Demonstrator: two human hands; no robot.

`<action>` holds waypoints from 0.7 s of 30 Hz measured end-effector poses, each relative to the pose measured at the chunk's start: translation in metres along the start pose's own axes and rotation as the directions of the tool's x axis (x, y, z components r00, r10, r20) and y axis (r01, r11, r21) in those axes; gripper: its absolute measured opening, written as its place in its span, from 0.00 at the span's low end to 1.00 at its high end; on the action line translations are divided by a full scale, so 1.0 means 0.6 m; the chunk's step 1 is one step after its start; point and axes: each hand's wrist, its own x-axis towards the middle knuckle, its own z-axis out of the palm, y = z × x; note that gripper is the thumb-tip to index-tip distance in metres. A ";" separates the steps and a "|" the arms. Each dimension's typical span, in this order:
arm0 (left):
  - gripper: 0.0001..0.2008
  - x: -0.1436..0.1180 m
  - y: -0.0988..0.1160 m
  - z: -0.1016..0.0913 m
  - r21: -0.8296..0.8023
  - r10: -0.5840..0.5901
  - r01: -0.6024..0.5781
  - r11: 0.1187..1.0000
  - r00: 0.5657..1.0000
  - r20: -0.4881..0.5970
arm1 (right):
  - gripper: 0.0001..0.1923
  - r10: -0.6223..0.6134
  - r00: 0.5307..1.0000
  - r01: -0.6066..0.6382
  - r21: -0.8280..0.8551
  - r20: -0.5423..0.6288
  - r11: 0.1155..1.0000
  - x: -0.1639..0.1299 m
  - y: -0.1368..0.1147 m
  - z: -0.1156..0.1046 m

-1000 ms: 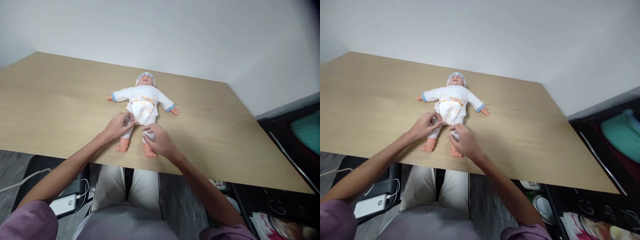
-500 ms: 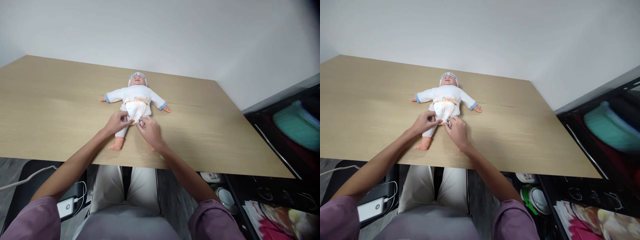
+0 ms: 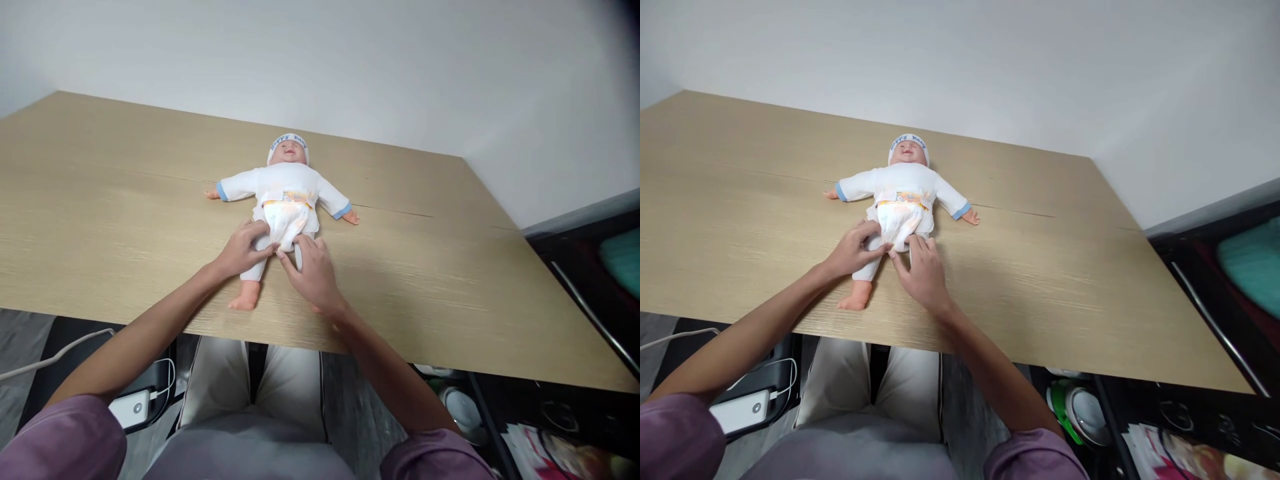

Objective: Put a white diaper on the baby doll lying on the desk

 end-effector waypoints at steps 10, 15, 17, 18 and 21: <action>0.32 0.001 -0.036 0.025 -0.376 -0.181 0.117 0.919 0.974 -0.139 | 0.19 0.318 0.941 -0.253 0.387 -0.114 0.887 0.012 0.007 -0.013; 0.34 -0.008 -0.032 0.024 -0.449 -0.293 0.217 0.867 0.950 -0.108 | 0.15 0.281 0.953 -0.242 0.269 -0.114 0.932 0.007 0.009 -0.023; 0.29 -0.010 -0.021 0.013 -0.385 -0.304 0.256 0.887 0.950 -0.069 | 0.14 0.256 0.962 -0.230 0.218 -0.099 0.948 0.006 0.009 -0.024; 0.27 -0.011 -0.015 0.008 -0.348 -0.306 0.272 0.897 0.951 -0.046 | 0.13 0.246 0.965 -0.225 0.196 -0.088 0.954 0.005 0.008 -0.024; 0.23 -0.008 -0.004 -0.003 -0.292 -0.286 0.281 0.914 0.958 0.025 | 0.13 0.201 0.978 -0.193 0.138 -0.047 0.971 0.008 0.004 -0.021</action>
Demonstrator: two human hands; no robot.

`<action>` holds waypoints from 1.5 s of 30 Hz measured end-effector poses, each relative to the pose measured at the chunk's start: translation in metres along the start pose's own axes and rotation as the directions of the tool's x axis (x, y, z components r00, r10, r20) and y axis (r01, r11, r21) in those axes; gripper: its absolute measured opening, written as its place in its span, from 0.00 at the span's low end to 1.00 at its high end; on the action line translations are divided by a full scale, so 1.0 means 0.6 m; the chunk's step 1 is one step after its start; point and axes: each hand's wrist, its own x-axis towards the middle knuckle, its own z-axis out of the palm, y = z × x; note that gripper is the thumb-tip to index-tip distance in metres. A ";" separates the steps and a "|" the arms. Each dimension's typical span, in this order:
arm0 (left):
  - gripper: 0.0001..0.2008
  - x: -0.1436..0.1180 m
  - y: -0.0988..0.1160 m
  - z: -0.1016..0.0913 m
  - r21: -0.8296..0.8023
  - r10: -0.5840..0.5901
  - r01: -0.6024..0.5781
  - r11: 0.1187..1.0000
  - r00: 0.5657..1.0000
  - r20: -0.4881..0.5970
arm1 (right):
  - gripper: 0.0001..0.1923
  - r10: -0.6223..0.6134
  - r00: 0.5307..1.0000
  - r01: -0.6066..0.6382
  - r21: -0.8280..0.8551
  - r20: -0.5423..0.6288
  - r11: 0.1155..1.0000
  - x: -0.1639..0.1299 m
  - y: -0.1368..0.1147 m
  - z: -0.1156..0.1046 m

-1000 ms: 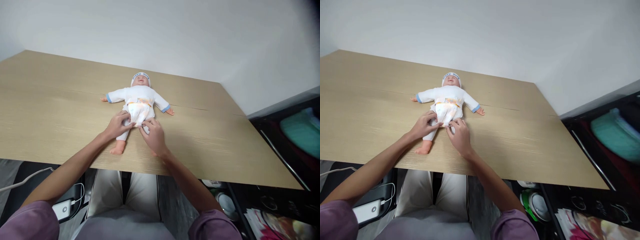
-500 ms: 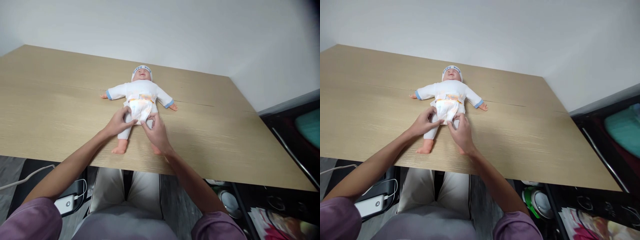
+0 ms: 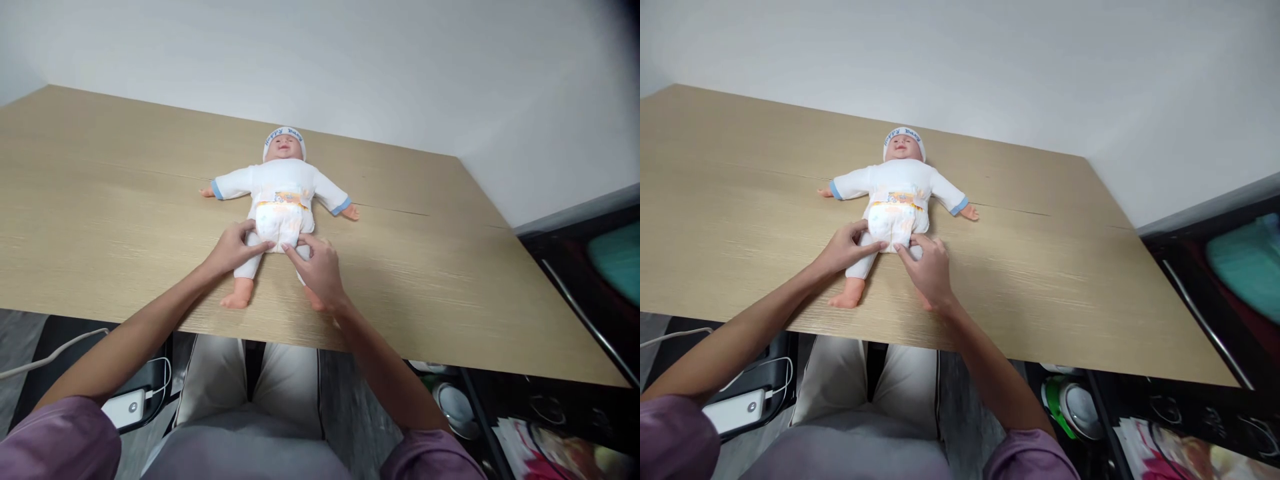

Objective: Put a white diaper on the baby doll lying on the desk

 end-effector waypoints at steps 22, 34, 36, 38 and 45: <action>0.23 0.018 0.007 -0.011 -0.097 0.034 -0.024 0.995 0.994 0.100 | 0.29 0.136 0.978 -0.195 0.463 0.158 0.865 0.027 0.017 0.021; 0.27 0.018 0.005 -0.012 -0.192 -0.098 0.117 0.974 0.990 0.105 | 0.26 -0.009 0.997 -0.001 0.136 0.071 0.991 0.019 0.002 -0.007; 0.27 0.018 0.005 -0.013 -0.165 -0.078 0.095 0.982 0.991 0.106 | 0.26 -0.016 0.996 0.004 0.150 0.085 0.989 0.022 0.006 -0.005; 0.26 0.020 0.005 -0.015 -0.114 -0.037 0.049 0.992 0.994 0.105 | 0.25 0.010 0.994 -0.031 0.184 0.109 0.982 0.026 0.012 -0.002; 0.23 0.025 -0.004 -0.014 -0.072 0.036 -0.029 0.997 0.994 0.099 | 0.25 0.066 0.985 -0.119 0.355 0.157 0.927 0.030 0.020 0.001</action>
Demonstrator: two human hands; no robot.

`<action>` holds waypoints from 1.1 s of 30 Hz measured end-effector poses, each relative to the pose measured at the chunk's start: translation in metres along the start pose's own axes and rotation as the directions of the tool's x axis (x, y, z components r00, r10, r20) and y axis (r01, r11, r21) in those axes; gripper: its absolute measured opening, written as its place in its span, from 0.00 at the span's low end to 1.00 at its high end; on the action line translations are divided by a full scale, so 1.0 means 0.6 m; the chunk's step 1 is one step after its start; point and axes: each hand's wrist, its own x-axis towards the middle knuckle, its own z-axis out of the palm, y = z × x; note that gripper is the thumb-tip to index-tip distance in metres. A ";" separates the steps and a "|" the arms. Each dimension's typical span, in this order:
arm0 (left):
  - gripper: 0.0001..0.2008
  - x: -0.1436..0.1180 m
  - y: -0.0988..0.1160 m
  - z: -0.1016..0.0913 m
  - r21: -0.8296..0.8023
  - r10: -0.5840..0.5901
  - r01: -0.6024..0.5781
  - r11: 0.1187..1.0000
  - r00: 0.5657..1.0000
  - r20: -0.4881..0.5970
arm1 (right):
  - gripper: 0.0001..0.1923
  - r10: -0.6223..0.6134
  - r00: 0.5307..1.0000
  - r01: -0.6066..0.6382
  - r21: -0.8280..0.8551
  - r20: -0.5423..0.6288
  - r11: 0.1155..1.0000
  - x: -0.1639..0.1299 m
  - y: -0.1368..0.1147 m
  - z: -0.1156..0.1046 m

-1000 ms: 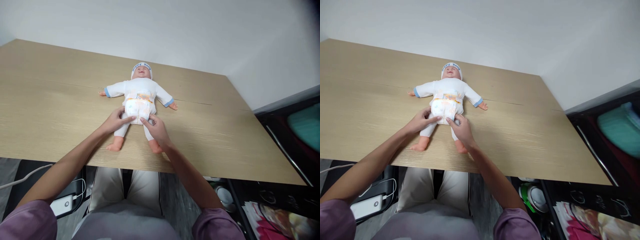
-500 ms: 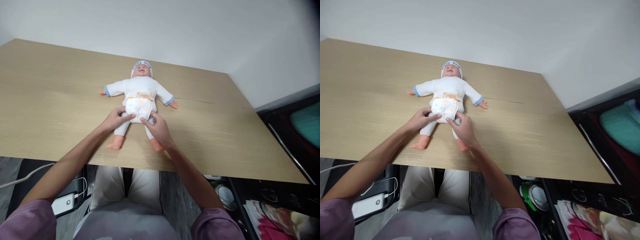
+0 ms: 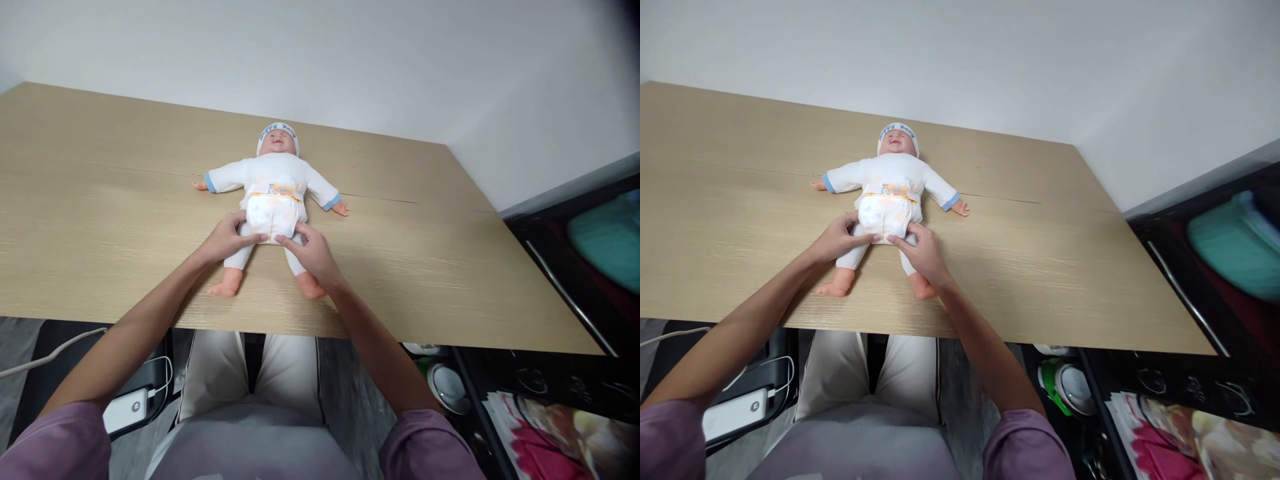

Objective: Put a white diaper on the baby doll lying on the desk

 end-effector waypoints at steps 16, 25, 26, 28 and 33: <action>0.33 -0.046 0.018 -0.011 -0.303 -0.140 0.129 0.944 0.990 -0.013 | 0.19 -0.074 0.989 0.042 -0.230 -0.130 0.972 -0.056 -0.023 0.001; 0.35 -0.079 0.010 -0.018 0.296 0.175 -0.101 0.950 0.956 -0.234 | 0.33 -0.144 0.963 0.099 -0.196 -0.229 0.976 -0.096 -0.032 -0.016; 0.37 -0.075 0.003 -0.016 0.342 0.207 -0.125 0.932 0.954 -0.216 | 0.34 -0.181 0.955 0.124 -0.235 -0.237 0.964 -0.089 -0.028 -0.016; 0.38 -0.065 -0.009 -0.013 0.391 0.247 -0.163 0.906 0.954 -0.173 | 0.34 -0.220 0.952 0.154 -0.286 -0.213 0.946 -0.073 -0.014 -0.015; 0.27 -0.055 -0.034 -0.025 0.389 0.250 -0.145 0.910 0.939 -0.236 | 0.27 -0.186 0.966 0.152 -0.185 -0.180 0.971 -0.054 0.032 -0.021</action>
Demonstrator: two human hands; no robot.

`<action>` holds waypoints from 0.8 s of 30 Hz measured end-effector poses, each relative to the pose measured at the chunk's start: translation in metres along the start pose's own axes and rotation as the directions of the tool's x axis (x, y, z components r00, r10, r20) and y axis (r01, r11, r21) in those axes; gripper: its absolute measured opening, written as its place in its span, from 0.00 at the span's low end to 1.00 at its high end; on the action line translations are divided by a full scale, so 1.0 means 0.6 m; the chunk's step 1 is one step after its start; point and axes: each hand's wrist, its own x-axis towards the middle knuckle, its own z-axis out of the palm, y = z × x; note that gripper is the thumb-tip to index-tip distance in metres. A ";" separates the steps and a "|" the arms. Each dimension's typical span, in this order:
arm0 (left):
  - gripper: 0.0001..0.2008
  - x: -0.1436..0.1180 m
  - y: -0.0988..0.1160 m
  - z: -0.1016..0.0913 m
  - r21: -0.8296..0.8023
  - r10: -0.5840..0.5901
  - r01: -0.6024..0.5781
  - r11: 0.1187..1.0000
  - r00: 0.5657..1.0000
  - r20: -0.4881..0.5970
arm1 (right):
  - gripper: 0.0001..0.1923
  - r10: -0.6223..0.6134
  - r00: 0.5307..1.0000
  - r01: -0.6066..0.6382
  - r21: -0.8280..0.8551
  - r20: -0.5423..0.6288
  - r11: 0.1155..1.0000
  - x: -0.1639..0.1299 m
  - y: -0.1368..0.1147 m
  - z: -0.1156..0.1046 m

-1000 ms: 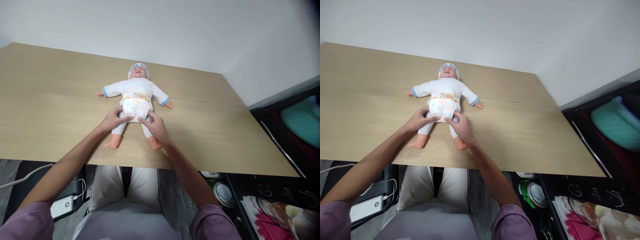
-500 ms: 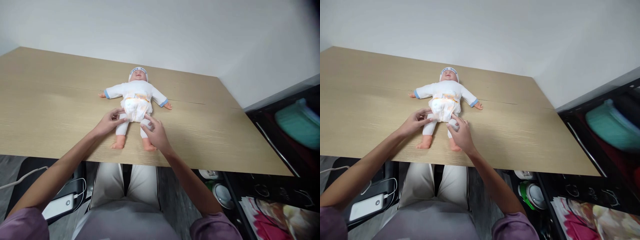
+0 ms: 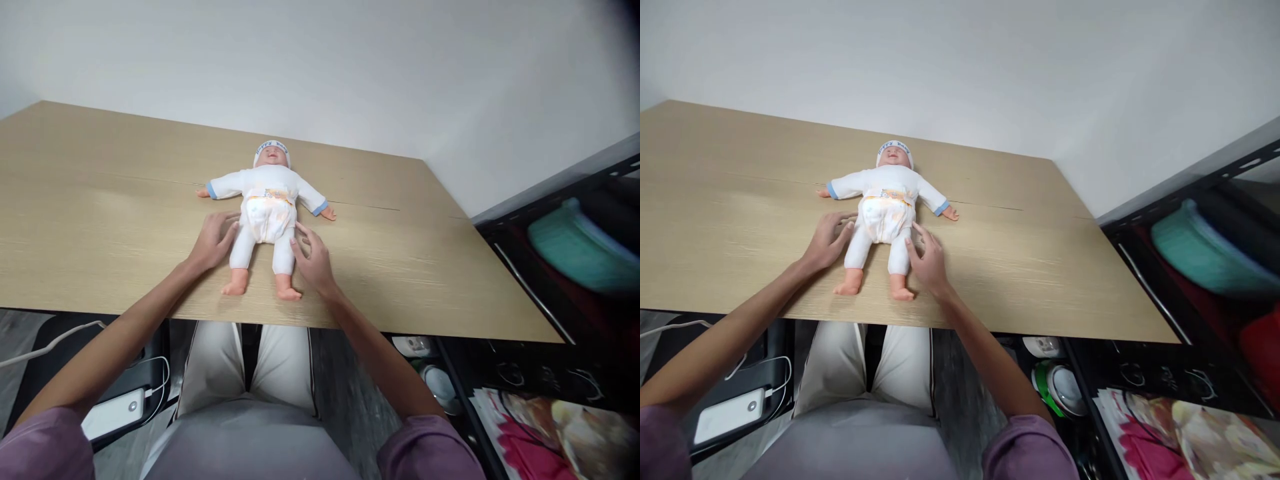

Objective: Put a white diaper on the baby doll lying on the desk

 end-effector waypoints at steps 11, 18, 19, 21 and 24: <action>0.29 0.156 -0.097 0.012 0.338 0.053 0.002 0.941 0.987 -0.154 | 0.25 -0.182 0.956 0.056 -0.464 -0.231 0.884 0.205 0.149 -0.004; 0.33 0.225 -0.140 0.020 0.522 -0.045 0.059 0.851 0.998 -0.039 | 0.32 -0.144 0.986 0.072 -0.560 -0.084 0.825 0.248 0.196 0.009; 0.33 0.227 -0.141 0.020 0.533 -0.048 0.060 0.844 0.998 -0.036 | 0.33 -0.140 0.986 0.068 -0.549 -0.089 0.833 0.246 0.198 0.008; 0.32 0.228 -0.139 0.021 0.556 -0.057 0.072 0.828 0.997 -0.046 | 0.32 -0.138 0.985 0.062 -0.527 -0.107 0.848 0.245 0.197 0.008; 0.30 0.229 -0.119 0.028 0.588 -0.106 0.121 0.800 0.993 -0.059 | 0.30 -0.105 0.983 0.019 -0.482 -0.152 0.876 0.246 0.181 0.015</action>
